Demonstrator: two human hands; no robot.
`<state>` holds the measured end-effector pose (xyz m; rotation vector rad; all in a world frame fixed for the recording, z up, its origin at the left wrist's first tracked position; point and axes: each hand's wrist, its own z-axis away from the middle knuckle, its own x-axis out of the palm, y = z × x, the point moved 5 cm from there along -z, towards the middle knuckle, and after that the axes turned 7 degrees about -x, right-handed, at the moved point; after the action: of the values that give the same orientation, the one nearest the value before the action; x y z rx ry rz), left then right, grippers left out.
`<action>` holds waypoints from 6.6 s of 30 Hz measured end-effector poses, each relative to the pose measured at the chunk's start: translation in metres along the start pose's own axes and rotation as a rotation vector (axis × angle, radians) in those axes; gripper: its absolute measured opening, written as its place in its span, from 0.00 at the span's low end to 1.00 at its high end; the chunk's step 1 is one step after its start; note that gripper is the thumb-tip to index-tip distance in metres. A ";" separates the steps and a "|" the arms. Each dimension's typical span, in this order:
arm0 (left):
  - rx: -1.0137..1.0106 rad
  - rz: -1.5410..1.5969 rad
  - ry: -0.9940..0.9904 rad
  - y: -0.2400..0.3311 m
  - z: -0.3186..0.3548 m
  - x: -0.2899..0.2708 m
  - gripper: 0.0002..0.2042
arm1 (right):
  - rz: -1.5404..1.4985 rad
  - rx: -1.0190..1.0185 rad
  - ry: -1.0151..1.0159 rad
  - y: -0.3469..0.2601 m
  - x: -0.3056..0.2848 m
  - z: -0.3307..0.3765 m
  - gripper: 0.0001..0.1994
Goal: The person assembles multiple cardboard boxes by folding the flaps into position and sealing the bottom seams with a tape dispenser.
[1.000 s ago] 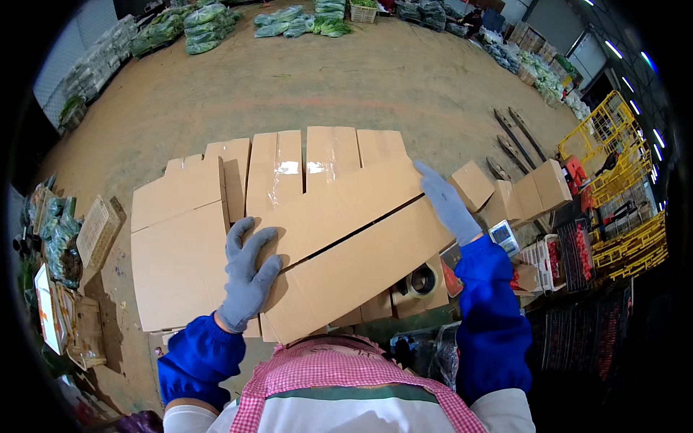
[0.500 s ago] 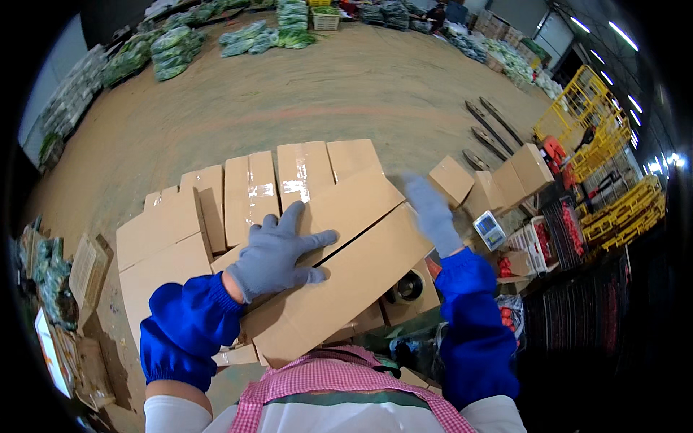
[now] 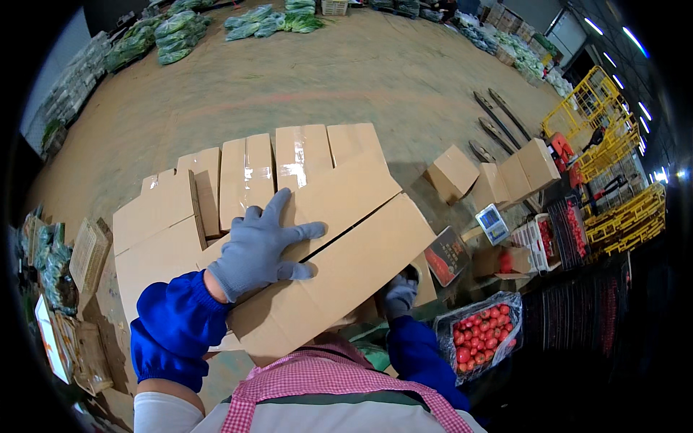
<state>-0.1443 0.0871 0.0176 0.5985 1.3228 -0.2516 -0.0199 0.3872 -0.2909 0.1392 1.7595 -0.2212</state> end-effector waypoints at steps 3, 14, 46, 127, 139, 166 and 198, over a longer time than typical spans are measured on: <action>-0.079 -0.007 0.025 -0.005 0.010 0.001 0.32 | -0.047 0.263 -0.214 0.015 0.019 -0.006 0.21; -0.091 0.018 0.086 -0.014 0.022 0.005 0.32 | -1.407 0.345 0.575 -0.068 -0.225 0.016 0.21; 0.036 0.154 0.185 -0.044 0.023 0.020 0.56 | -0.982 -0.399 0.184 -0.176 -0.279 -0.067 0.29; 0.015 0.179 0.117 -0.050 0.077 -0.022 0.34 | -1.383 -0.188 -0.252 -0.212 -0.314 -0.084 0.15; -0.153 0.112 0.345 0.040 0.128 0.055 0.47 | -0.844 -0.819 -0.183 -0.188 -0.329 -0.058 0.23; -0.166 -0.062 0.398 0.048 0.124 0.063 0.44 | -1.341 0.702 -0.414 -0.044 -0.336 0.134 0.12; 0.297 0.053 0.144 0.026 0.156 0.014 0.45 | -2.149 0.329 0.249 0.107 -0.273 0.051 0.29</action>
<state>0.0019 0.0266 0.0301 0.9151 1.4173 -0.3712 0.1062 0.4874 -0.0403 -1.6040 1.3345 -2.0188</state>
